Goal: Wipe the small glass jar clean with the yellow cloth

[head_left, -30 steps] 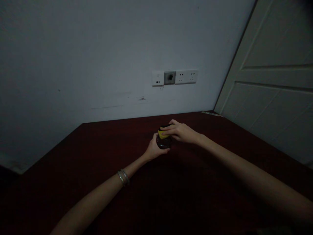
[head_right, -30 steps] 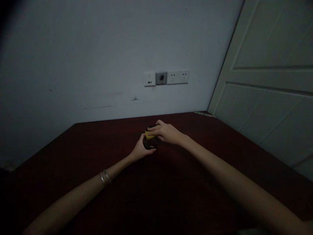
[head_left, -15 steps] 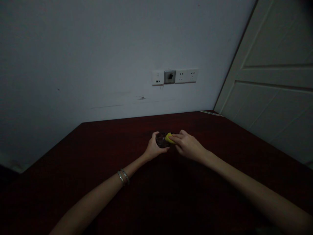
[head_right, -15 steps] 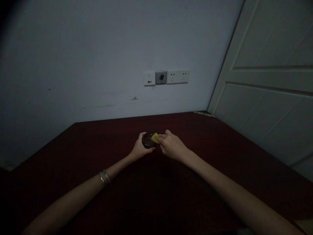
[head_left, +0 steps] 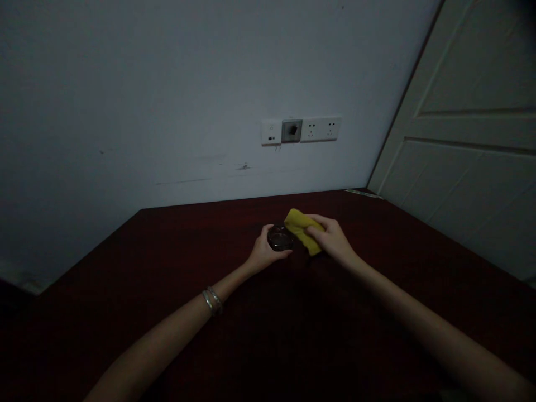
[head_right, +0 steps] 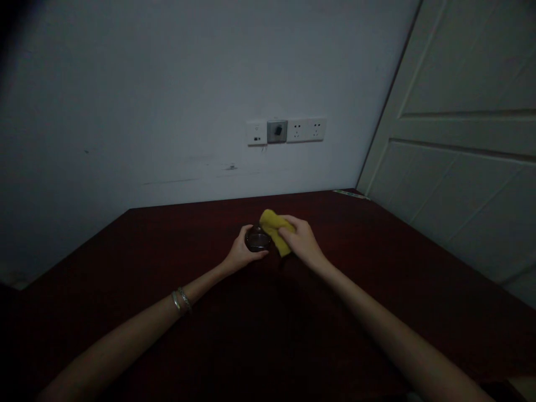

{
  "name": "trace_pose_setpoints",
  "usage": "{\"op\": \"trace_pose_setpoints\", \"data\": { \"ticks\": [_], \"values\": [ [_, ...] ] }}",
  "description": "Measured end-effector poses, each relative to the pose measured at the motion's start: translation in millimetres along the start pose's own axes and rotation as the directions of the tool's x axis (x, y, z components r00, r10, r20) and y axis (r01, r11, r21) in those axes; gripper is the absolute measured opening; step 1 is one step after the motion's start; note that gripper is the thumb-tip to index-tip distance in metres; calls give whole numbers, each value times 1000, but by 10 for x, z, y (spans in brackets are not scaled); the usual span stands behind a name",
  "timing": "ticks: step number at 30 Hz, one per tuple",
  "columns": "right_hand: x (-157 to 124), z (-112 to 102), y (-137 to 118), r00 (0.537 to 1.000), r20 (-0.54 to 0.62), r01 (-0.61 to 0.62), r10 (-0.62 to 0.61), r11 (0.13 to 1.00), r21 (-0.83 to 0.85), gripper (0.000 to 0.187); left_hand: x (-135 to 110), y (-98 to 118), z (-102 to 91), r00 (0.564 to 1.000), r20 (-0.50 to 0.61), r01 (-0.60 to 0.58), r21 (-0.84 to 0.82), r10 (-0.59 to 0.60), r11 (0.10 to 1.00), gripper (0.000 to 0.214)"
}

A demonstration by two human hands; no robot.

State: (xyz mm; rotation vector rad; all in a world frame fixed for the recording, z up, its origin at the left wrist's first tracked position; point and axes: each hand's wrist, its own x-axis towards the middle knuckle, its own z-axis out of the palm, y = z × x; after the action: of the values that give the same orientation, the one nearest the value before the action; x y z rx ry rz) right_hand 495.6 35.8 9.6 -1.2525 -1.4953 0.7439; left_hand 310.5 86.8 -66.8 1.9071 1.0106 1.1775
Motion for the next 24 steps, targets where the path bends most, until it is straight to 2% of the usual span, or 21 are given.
{"op": "trace_pose_setpoints", "data": {
  "ticks": [1, 2, 3, 5, 8, 10, 15, 24],
  "values": [
    [68, -39, 70, 989, -32, -135, 142, 976, 172, 29, 4, -3, 3, 1000, 5, 9, -1, -9, 1000, 79],
    [121, -66, 142, 957, -21, -268, 291, 906, 328, 23, 7, -7, 4, 1000, 14, 20, -3, -20, 1000, 80],
    [157, -82, 212, 936, 9, -330, 353, 864, 382, 20, 9, -12, 3, 999, 25, 27, -2, -27, 1000, 80],
    [180, -81, 333, 891, 118, -442, 438, 780, 442, 20, 9, -20, -7, 1000, 25, 16, 24, -17, 1000, 80],
    [146, -25, 437, 839, 256, -541, 479, 689, 483, 25, -1, -16, -33, 999, -4, -47, 131, 48, 990, 79],
    [123, 23, 451, 821, 282, -565, 496, 642, 518, 26, -10, -5, -53, 997, 4, -73, 194, 74, 978, 79],
    [113, 101, 367, 808, 255, -565, 531, 578, 588, 24, -22, -18, -95, 998, 33, -54, 249, 47, 967, 79],
    [67, 119, 320, 790, 233, -571, 568, 541, 617, 23, -34, -58, -107, 996, 84, -15, 301, -11, 954, 81]
  ]
}}
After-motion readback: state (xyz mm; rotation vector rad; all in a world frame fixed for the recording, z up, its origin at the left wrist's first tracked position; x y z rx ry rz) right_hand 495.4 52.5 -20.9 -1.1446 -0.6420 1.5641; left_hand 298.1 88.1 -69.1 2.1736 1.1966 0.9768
